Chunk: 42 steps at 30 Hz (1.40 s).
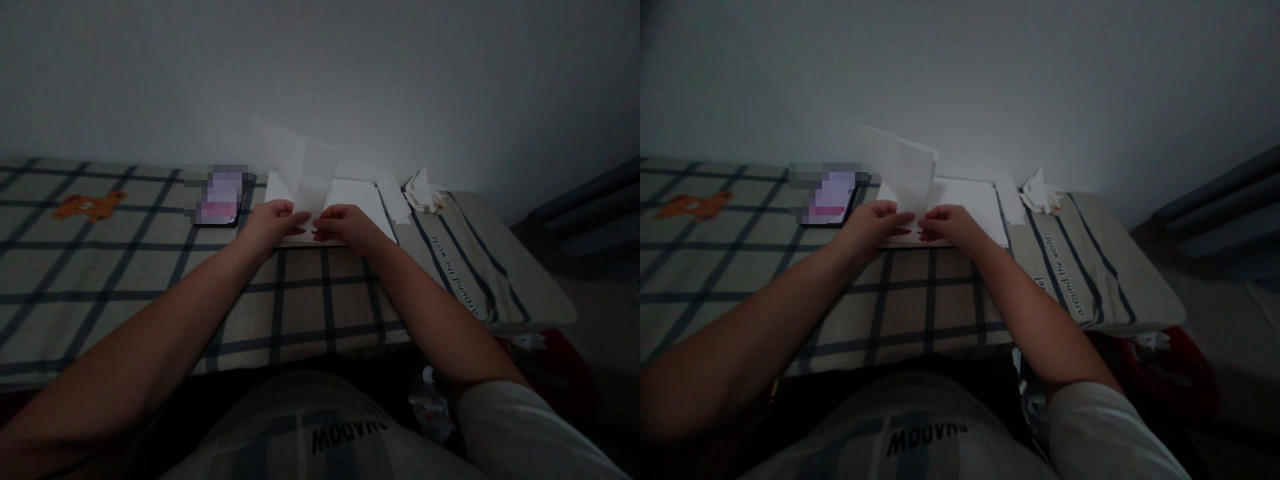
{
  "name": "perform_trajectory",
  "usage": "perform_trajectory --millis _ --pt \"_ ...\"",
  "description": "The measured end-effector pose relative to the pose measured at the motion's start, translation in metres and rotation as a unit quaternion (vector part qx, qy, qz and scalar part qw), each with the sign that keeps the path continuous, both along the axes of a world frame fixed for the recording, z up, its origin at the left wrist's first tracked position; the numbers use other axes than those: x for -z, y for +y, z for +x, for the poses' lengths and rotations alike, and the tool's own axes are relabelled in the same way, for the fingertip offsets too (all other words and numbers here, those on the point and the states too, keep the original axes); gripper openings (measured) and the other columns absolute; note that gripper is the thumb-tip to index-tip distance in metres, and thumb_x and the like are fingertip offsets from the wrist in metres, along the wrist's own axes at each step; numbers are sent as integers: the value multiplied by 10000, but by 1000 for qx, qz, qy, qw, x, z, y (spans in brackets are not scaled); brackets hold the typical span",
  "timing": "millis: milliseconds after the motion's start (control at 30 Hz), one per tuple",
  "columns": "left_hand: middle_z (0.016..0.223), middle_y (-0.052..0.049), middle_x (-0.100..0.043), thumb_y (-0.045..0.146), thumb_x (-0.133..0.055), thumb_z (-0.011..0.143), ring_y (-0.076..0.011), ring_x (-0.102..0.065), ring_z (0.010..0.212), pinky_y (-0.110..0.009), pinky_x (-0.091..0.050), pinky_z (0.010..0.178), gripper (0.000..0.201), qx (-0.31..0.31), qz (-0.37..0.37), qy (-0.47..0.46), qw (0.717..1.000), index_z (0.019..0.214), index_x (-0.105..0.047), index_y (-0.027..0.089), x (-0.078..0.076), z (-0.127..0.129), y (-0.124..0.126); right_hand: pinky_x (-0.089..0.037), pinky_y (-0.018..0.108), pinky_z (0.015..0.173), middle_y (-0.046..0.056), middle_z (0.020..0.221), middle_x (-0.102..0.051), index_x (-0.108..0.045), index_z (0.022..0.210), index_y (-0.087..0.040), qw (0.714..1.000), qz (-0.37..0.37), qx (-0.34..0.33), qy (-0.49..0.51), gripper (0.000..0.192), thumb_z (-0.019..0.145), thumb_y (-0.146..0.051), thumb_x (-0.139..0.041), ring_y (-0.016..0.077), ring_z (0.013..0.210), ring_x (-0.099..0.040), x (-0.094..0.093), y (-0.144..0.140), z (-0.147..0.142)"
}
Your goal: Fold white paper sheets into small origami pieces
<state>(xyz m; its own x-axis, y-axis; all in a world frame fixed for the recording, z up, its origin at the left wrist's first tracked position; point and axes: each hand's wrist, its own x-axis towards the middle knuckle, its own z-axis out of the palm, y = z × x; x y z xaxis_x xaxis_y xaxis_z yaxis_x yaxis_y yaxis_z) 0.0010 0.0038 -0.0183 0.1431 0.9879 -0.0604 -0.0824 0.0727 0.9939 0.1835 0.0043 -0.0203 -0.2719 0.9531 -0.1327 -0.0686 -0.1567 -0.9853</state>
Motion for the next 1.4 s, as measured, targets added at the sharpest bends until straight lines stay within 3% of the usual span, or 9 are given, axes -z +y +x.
perform_trajectory --millis 200,400,533,633,767,967,1200,1400 --pt "606 51 -609 195 -835 666 -78 -601 580 -230 -567 670 272 3 1 24 1000 649 -565 168 -1 -3 0 -586 252 657 21 644 -721 -690 726 -157 999 37 -6 -6 203 808 -317 -785 118 604 -682 4 4 2" --pt "647 14 -667 143 -825 646 -96 -624 591 -225 -537 622 230 10 -41 18 999 650 -596 162 -1 0 2 -573 248 642 -21 620 -690 -689 690 -176 996 71 54 17 192 666 -268 -855 102 580 -649 7 9 2" --pt "709 -5 -695 220 -810 675 -118 -640 618 -236 -524 608 169 -3 -37 16 999 734 -664 160 0 0 1 -580 273 658 3 628 -698 -699 694 -168 997 68 36 8 200 660 -289 -855 122 604 -664 9 8 5" --pt "636 25 -638 285 -808 691 -99 -575 555 -210 -444 529 214 -16 -8 21 1000 696 -623 178 0 -1 0 -587 284 674 12 648 -707 -716 725 -161 998 55 26 13 221 651 -311 -861 128 617 -671 9 7 4" --pt "548 50 -553 296 -830 666 -71 -463 483 -199 -326 461 288 -24 10 73 997 617 -571 180 -1 -3 -1 -589 288 700 -21 638 -675 -691 702 -180 994 67 70 51 248 624 -328 -875 113 619 -645 9 9 2" --pt "551 41 -580 259 -844 628 -76 -471 480 -207 -329 468 257 0 -20 91 996 612 -601 173 -3 -2 -2 -587 315 729 -16 717 -684 -689 730 -177 981 77 146 98 247 582 -268 -865 120 646 -645 8 14 4" --pt "552 27 -593 255 -833 622 -88 -492 489 -214 -349 487 242 13 -40 101 994 579 -607 181 -7 -1 -4 -575 320 825 -16 796 -667 -645 799 -207 976 85 182 89 146 706 -222 -756 117 734 -650 4 14 5" --pt "523 26 -552 276 -825 615 -89 -445 472 -219 -300 469 263 22 -35 111 993 543 -585 195 -4 -2 -3 -562 298 795 -23 774 -647 -612 858 -223 983 68 158 70 142 758 -250 -710 109 706 -628 1 16 9"
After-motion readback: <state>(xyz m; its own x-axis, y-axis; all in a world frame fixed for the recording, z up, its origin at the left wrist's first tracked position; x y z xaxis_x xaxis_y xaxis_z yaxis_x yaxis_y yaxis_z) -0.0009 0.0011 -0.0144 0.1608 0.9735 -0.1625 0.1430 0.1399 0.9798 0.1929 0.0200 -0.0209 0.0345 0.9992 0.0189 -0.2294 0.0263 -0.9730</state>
